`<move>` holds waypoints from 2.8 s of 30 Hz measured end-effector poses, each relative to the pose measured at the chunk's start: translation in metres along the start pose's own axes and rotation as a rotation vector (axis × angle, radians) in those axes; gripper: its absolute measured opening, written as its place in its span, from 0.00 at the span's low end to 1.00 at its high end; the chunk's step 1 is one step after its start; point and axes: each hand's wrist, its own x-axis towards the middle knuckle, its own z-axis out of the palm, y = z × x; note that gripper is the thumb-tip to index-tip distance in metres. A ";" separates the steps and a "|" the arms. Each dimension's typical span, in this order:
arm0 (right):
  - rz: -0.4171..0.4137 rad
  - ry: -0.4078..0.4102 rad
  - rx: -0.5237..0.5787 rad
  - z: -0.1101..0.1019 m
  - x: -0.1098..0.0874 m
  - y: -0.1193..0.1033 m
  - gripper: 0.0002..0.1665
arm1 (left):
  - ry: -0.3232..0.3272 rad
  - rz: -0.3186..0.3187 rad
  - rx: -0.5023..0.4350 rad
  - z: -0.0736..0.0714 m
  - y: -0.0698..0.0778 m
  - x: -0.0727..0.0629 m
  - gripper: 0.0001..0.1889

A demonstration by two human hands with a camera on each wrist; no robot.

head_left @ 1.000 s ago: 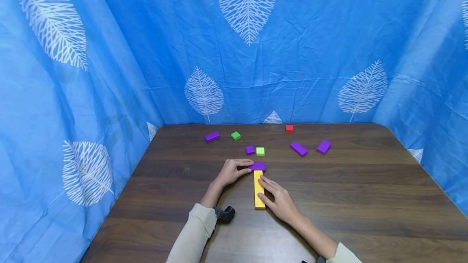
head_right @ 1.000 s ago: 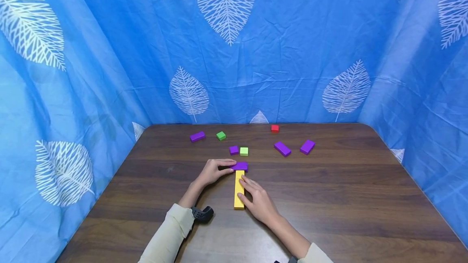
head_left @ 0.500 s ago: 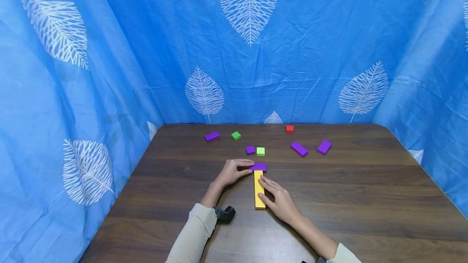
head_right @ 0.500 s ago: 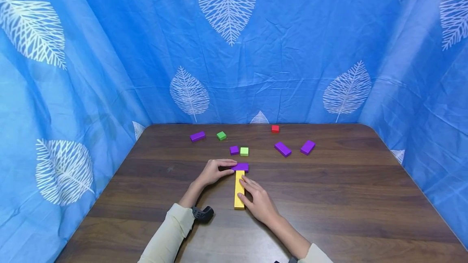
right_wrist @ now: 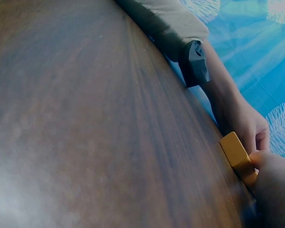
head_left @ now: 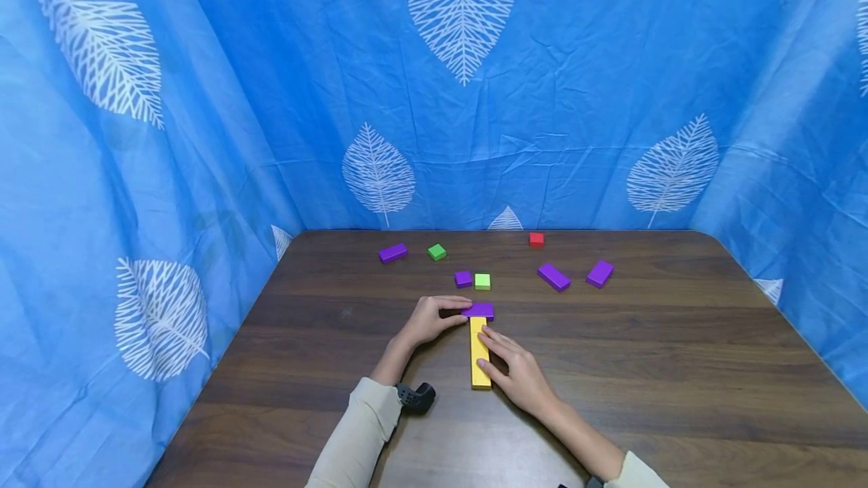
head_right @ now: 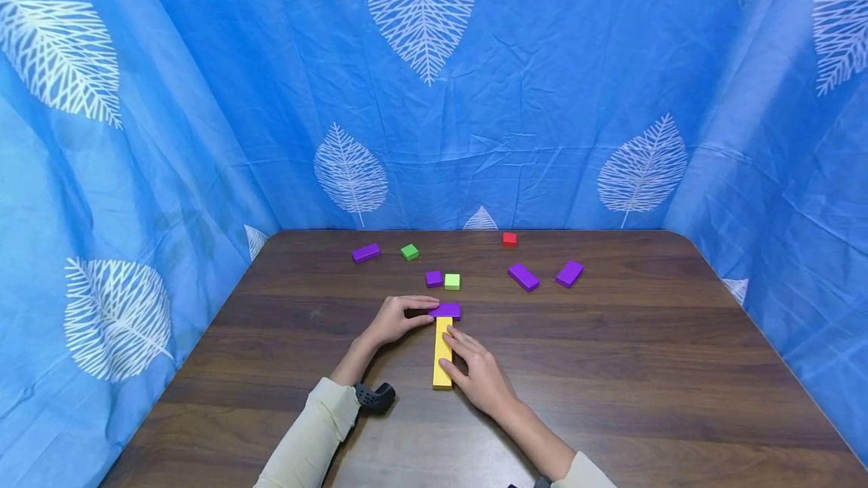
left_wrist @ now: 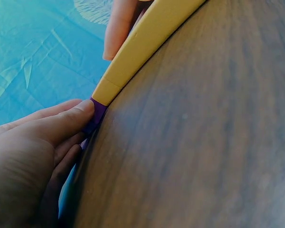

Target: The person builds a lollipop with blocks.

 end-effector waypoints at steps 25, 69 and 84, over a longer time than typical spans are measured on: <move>-0.019 0.017 -0.001 0.000 0.000 0.000 0.26 | 0.183 -0.154 -0.016 -0.021 -0.006 0.041 0.15; -0.017 0.031 -0.009 0.003 0.001 0.001 0.26 | -0.139 -0.189 0.042 -0.020 -0.008 0.052 0.13; 0.000 0.018 -0.011 0.003 0.001 -0.001 0.26 | -0.155 -0.136 0.052 -0.010 -0.001 0.056 0.12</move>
